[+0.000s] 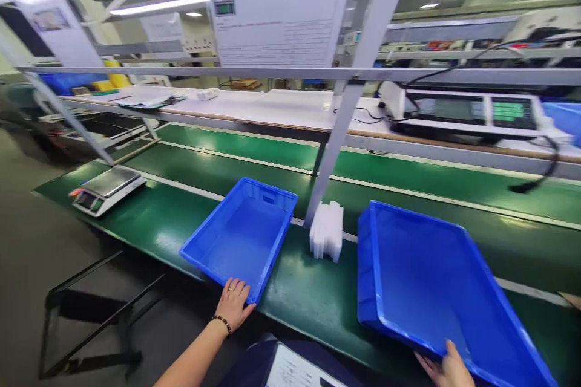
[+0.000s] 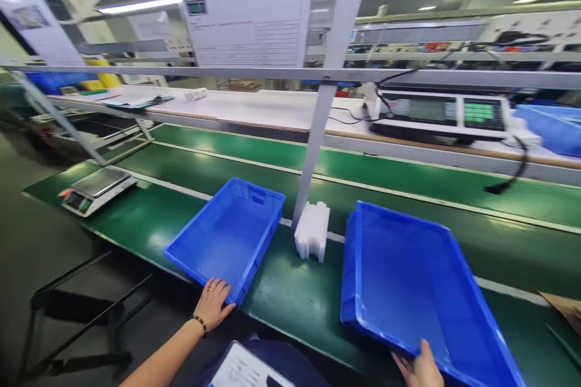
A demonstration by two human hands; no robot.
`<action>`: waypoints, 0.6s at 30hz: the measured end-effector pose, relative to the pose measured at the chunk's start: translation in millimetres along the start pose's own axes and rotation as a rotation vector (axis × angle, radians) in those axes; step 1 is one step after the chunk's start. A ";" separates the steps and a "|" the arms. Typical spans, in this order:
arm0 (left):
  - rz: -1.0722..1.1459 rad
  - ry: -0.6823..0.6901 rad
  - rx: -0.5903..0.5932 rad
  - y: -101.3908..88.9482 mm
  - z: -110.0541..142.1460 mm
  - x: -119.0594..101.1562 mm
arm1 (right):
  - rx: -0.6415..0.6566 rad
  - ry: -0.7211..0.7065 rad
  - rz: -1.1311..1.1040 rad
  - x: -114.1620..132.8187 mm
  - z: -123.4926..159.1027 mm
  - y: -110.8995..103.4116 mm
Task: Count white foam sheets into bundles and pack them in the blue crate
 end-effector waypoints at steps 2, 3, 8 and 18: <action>-0.007 0.034 -0.004 2.7 -1.0 0.8 | -0.037 -0.069 -0.020 8.3 -2.3 -2.3; -0.014 0.044 -0.005 4.1 -0.9 0.6 | -0.048 -0.085 -0.023 11.4 -3.9 -4.7; -0.090 -0.063 -0.038 6.1 12.4 -8.0 | 0.006 -0.056 0.008 12.3 -1.6 -21.3; -0.319 -0.469 0.357 34.0 177.6 -58.4 | 0.195 0.001 0.066 -3.6 11.8 -84.4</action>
Point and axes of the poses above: each hand's wrist, its own z-axis away from the middle knuckle, its own y-axis out of the palm, x = y × z, the point moved 6 cm from there along -z, towards the middle knuckle
